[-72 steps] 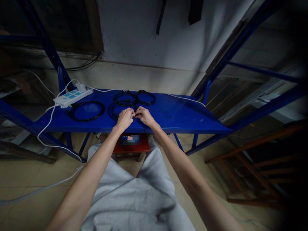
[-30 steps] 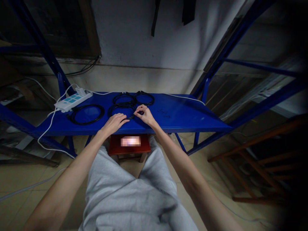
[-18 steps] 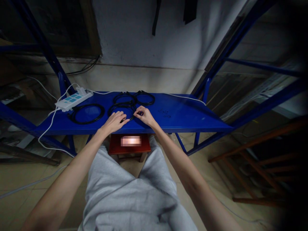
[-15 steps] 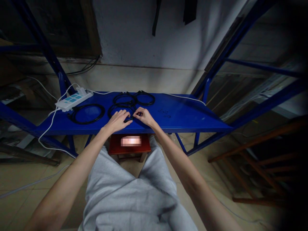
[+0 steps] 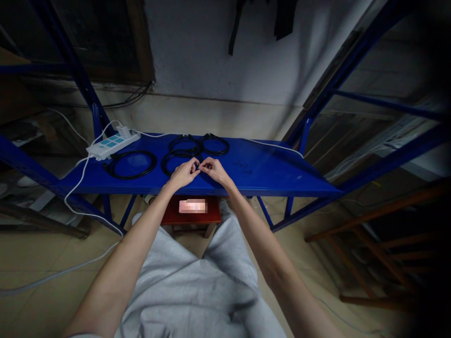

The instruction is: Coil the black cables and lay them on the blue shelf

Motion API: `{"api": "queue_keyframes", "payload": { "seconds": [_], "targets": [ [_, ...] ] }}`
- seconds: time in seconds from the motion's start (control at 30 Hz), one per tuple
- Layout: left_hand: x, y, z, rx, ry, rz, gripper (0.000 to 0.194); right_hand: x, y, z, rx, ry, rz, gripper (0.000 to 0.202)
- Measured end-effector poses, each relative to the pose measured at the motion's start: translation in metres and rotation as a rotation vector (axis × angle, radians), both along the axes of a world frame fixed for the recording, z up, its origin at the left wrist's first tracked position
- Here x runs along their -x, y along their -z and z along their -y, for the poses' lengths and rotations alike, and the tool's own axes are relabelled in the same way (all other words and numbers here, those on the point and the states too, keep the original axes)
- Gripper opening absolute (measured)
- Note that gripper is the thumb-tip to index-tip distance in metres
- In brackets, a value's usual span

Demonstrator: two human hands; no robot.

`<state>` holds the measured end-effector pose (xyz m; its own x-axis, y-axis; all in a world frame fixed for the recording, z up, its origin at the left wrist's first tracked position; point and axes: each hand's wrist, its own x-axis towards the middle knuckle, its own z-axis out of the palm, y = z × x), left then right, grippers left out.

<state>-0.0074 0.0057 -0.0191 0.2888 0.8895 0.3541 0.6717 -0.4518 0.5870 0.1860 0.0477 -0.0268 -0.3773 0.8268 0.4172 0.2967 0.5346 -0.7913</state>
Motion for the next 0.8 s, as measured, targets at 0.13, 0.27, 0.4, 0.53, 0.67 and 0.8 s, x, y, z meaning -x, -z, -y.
{"api": "queue_keyframes", "payload": {
  "seconds": [0.13,0.27,0.4,0.53,0.67,0.8],
  "targets": [
    [-0.0005,-0.0010,-0.0008,0.001,0.036,0.089,0.015,0.0007,0.0005,-0.0012,0.017,0.011,-0.009,0.016],
    [0.0000,0.0019,-0.0056,-0.018,0.047,0.172,0.015,0.0011,0.0007,-0.0009,0.034,0.005,-0.013,0.020],
    [0.0001,0.0038,-0.0083,-0.012,0.034,0.175,0.015,0.0004,0.0009,0.0005,0.029,-0.016,0.000,0.024],
    [-0.0003,0.0044,-0.0088,0.002,0.021,0.134,0.013,0.0001,0.0031,-0.0004,0.025,-0.031,-0.009,0.027],
    [-0.0002,0.0047,-0.0081,0.021,-0.007,0.105,0.013,0.0004,0.0037,-0.0013,0.023,-0.040,-0.003,0.029],
    [-0.0004,0.0036,-0.0062,0.031,-0.035,0.037,0.014,0.0001,0.0001,0.0008,0.037,-0.034,-0.001,0.028]
  ]
}}
